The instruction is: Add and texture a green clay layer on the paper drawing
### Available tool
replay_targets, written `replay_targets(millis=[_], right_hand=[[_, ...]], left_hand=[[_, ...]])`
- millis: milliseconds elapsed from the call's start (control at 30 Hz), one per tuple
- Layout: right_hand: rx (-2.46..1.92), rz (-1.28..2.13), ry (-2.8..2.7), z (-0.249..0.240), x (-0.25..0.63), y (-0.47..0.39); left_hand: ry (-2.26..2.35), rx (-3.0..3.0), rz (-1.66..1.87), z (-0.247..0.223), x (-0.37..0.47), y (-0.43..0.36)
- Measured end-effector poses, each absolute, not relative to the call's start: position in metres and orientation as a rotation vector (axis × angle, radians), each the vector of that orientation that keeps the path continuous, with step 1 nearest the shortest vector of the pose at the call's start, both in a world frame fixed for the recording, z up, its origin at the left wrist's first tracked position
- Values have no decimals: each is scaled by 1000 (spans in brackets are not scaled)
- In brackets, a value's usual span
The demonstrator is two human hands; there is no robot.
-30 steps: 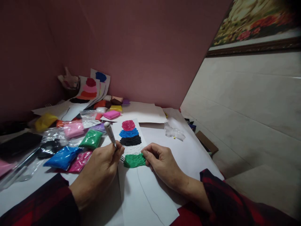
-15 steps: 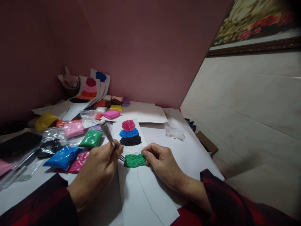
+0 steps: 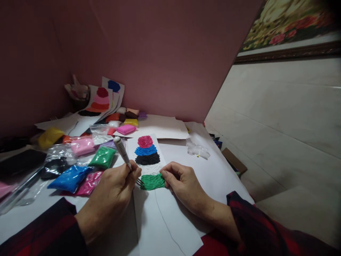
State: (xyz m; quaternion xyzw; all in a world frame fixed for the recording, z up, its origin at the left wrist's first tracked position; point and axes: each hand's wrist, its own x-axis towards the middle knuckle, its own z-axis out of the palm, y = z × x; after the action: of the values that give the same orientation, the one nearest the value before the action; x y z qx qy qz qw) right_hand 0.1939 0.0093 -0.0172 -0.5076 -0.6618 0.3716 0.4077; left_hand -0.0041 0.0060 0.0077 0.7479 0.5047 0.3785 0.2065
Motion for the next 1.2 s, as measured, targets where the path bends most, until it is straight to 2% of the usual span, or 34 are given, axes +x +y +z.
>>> replay_targets(millis=[1200], right_hand=[[-1278, 923, -1679, -17, 194, 8]], left_hand=[[1498, 2161, 933, 5, -6, 10]])
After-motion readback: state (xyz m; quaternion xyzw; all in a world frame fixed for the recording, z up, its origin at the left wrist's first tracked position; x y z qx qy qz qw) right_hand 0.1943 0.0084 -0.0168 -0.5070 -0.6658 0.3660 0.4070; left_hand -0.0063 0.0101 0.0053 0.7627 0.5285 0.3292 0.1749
